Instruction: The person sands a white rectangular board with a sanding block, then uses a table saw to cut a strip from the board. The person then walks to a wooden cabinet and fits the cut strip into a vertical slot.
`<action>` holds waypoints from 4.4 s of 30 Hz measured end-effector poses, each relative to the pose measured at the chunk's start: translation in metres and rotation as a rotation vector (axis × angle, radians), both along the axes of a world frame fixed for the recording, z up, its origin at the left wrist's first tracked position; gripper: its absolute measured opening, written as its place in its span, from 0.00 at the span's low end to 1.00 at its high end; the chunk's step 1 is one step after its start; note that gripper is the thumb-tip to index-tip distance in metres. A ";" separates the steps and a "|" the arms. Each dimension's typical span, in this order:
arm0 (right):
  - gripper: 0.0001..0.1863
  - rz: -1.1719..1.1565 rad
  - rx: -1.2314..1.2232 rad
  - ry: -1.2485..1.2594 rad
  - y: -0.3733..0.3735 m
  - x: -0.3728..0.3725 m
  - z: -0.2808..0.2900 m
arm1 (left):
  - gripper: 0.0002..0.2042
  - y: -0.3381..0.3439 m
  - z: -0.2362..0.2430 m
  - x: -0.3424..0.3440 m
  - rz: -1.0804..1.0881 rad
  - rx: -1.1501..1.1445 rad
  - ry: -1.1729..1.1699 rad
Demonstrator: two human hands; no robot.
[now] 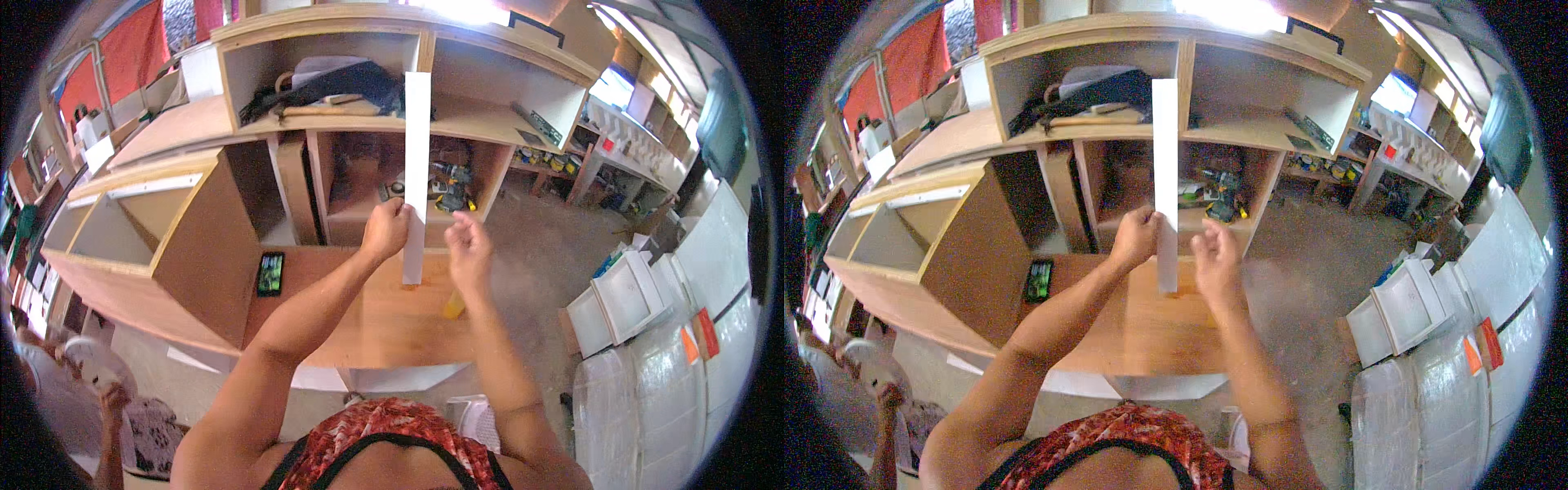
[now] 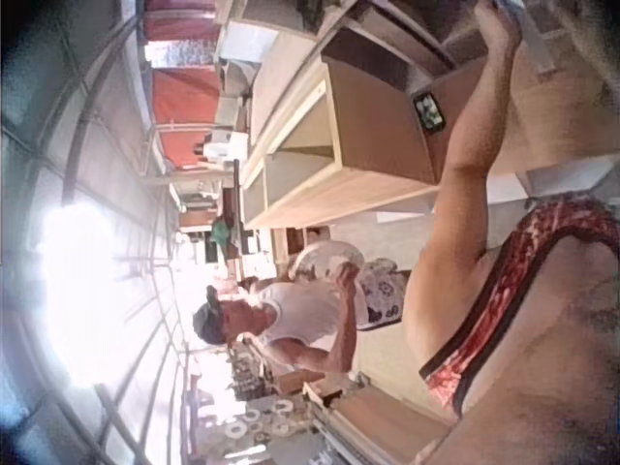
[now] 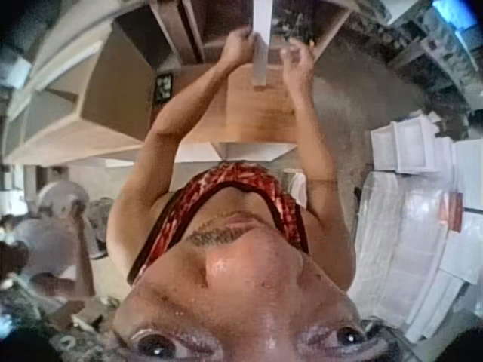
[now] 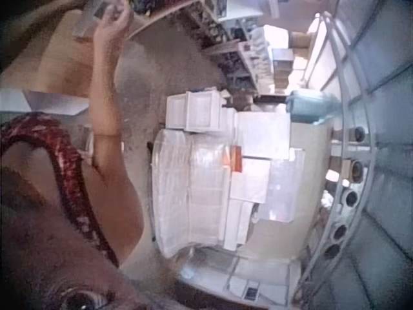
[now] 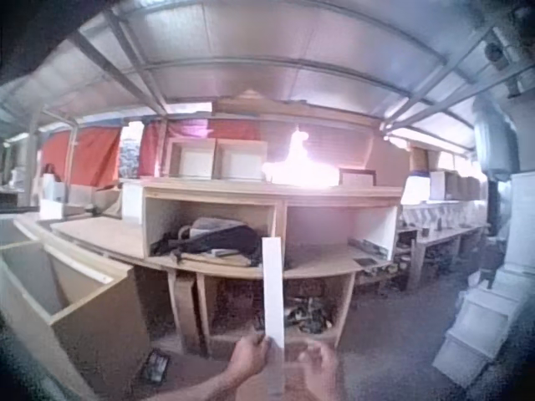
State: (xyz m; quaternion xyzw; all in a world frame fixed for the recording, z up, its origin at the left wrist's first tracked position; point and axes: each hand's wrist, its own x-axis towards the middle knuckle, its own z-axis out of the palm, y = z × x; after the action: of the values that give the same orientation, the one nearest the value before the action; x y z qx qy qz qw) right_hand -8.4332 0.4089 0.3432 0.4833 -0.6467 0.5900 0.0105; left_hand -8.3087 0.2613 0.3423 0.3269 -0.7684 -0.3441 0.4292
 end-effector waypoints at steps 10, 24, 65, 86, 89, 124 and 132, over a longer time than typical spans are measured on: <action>0.13 -0.013 -0.012 0.018 -0.195 -0.121 0.110 | 0.14 -0.120 0.035 -0.095 -0.017 -0.089 0.010; 0.10 0.059 -0.340 0.073 -0.325 -0.159 0.145 | 0.13 -0.204 0.090 -0.163 0.283 -0.131 -0.002; 0.10 -0.098 -0.409 0.010 -0.357 -0.157 0.141 | 0.10 -0.249 0.172 -0.180 0.465 -0.282 0.238; 0.07 -0.100 -0.384 0.016 -0.360 -0.159 0.142 | 0.10 -0.246 0.169 -0.185 0.432 -0.320 0.280; 0.06 -0.122 -0.408 0.027 -0.363 -0.160 0.143 | 0.11 -0.245 0.169 -0.186 0.428 -0.332 0.294; 0.19 -0.217 -0.444 0.365 -0.366 -0.165 0.141 | 0.16 -0.246 0.166 -0.193 0.491 -0.494 0.303; 0.19 -0.192 -0.456 0.324 -0.358 -0.154 0.146 | 0.21 -0.261 0.160 -0.190 0.436 -0.632 0.334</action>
State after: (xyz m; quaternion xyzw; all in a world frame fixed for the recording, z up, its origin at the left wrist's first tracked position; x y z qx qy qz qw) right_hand -8.5875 0.0510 0.4888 0.4928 -0.5301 0.6316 0.2779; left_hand -8.4986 -0.0002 0.5027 0.2738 -0.6690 -0.0406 0.6898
